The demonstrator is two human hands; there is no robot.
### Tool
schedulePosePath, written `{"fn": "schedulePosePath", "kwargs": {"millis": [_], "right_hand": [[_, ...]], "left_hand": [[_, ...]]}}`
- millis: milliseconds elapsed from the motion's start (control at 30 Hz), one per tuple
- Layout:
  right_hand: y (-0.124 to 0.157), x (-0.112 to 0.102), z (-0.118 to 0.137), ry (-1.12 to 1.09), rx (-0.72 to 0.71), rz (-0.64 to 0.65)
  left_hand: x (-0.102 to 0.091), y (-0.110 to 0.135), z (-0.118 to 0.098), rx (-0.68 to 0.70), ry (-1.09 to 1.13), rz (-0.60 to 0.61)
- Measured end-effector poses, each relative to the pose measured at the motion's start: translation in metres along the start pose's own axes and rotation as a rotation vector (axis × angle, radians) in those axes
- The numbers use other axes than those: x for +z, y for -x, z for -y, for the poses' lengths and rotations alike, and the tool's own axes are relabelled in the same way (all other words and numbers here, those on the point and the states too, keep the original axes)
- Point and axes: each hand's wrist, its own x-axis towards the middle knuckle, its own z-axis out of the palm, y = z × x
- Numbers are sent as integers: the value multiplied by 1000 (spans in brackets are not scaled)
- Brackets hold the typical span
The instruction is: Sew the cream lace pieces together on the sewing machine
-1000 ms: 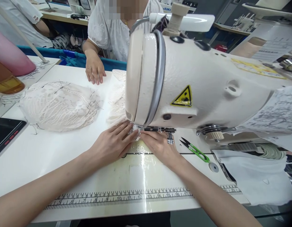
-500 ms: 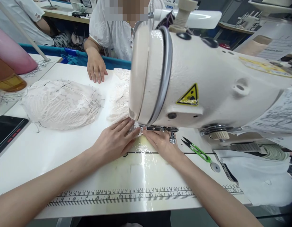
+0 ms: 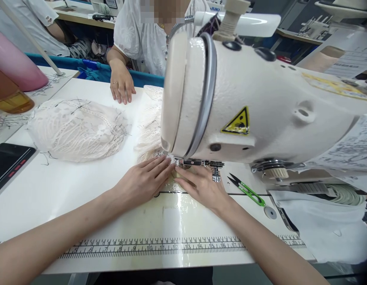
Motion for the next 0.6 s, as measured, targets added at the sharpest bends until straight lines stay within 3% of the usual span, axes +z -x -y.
{"fn": "schedulePosePath", "kwargs": {"millis": [333,600], "right_hand": [[-1,-1,8,96,106,192],[1,3,9,164,78,150]], "left_hand": [[0,-5,1,-30,-2,-47],[2,-4,0,-49,-7,-30]]}}
